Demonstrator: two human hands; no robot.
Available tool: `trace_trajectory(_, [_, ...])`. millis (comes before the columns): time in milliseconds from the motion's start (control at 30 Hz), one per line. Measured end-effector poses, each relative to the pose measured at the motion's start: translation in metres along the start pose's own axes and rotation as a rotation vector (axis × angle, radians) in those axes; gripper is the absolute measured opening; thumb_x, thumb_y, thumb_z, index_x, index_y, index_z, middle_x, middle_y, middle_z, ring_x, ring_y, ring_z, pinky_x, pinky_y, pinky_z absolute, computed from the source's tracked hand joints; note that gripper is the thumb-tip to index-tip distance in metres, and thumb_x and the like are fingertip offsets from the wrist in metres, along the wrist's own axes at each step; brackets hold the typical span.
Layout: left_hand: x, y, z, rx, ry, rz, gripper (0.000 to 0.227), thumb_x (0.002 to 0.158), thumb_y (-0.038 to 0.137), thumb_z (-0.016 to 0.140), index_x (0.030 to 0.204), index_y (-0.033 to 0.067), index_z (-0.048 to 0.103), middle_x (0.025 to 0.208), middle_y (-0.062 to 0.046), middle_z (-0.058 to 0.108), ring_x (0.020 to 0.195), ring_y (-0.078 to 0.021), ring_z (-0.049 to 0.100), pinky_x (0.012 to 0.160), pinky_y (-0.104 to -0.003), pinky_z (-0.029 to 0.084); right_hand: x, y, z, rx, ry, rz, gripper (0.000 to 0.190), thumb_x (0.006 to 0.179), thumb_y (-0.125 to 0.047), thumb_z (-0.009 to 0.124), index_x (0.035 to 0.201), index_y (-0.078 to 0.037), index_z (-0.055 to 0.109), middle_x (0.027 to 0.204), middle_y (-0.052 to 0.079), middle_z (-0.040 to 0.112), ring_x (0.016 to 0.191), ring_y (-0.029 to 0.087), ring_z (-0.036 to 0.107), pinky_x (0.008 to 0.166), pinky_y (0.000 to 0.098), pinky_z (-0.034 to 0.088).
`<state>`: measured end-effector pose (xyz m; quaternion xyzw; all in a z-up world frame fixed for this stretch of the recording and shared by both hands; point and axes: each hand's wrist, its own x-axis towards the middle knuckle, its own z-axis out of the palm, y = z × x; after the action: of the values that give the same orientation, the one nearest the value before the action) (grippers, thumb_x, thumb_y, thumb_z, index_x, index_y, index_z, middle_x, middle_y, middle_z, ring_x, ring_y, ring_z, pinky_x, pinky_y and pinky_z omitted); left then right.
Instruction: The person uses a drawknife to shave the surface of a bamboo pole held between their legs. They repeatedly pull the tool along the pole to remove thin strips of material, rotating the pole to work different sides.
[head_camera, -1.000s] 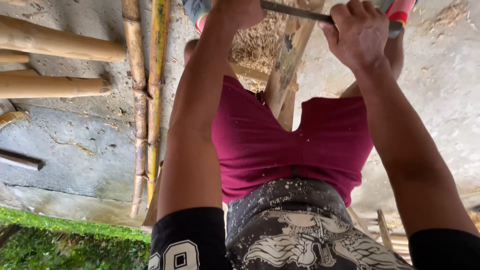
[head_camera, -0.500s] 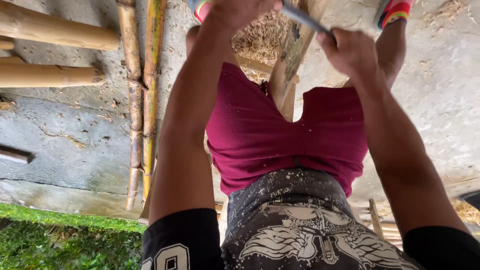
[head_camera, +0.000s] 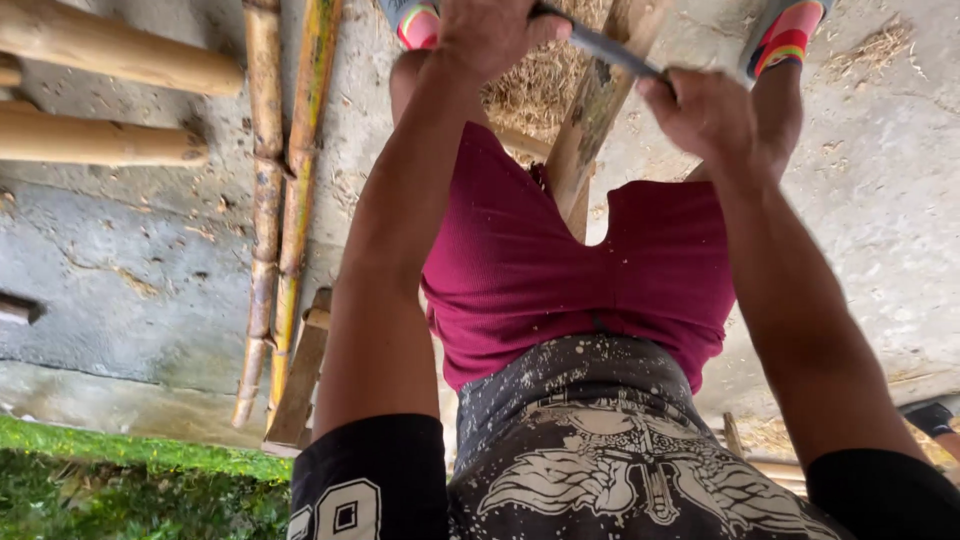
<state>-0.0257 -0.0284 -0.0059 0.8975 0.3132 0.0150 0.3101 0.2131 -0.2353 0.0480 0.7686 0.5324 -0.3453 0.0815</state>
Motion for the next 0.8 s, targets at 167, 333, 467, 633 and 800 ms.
trace_trajectory(167, [0.008,-0.001,-0.005,0.068,-0.013,0.094,0.058,0.087,0.074,0.067,0.097,0.0167,0.071,0.09,-0.004,0.071,0.092,-0.0262,0.065,0.088,-0.051,0.05,-0.008,0.002,0.001,0.012,0.068,-0.086,0.056,0.111,-0.057,0.052,0.087,-0.01,0.068,0.06,0.009,0.061,0.052,0.027,0.062,0.053,0.0443,0.051])
trace_trajectory(333, [0.012,-0.004,0.004,-0.1,-0.118,-0.129,0.056,0.092,0.07,0.064,0.112,0.0174,0.068,0.093,-0.007,0.067,0.09,-0.0317,0.058,0.082,-0.056,0.041,0.005,0.012,0.004,-0.069,0.16,-0.115,0.057,0.118,-0.056,0.053,0.09,-0.009,0.066,0.063,0.009,0.061,0.055,0.027,0.062,0.055,0.046,0.051])
trace_trajectory(467, [-0.006,0.018,-0.006,0.197,0.028,0.179,0.056,0.084,0.072,0.068,0.084,0.017,0.072,0.083,-0.004,0.071,0.089,-0.026,0.065,0.085,-0.05,0.049,-0.03,0.006,0.028,0.079,0.165,-0.124,0.048,0.113,-0.051,0.055,0.091,-0.01,0.067,0.064,0.009,0.061,0.058,0.029,0.063,0.053,0.0453,0.052])
trace_trajectory(633, [0.029,0.006,-0.014,-0.121,-0.166,-0.083,0.05,0.095,0.068,0.067,0.108,0.0204,0.071,0.097,-0.002,0.065,0.094,-0.0226,0.056,0.087,-0.047,0.041,0.006,0.021,0.017,0.016,0.198,-0.145,0.047,0.115,-0.047,0.057,0.089,-0.009,0.066,0.062,0.009,0.061,0.055,0.031,0.063,0.053,0.046,0.05])
trace_trajectory(800, [-0.005,0.035,-0.021,0.12,0.141,0.107,0.051,0.08,0.068,0.068,0.087,0.0182,0.071,0.079,0.003,0.063,0.084,-0.0196,0.06,0.079,-0.043,0.049,-0.018,0.012,0.042,0.03,0.238,-0.112,0.047,0.113,-0.044,0.06,0.083,-0.008,0.064,0.058,0.008,0.059,0.049,0.028,0.059,0.048,0.0431,0.048])
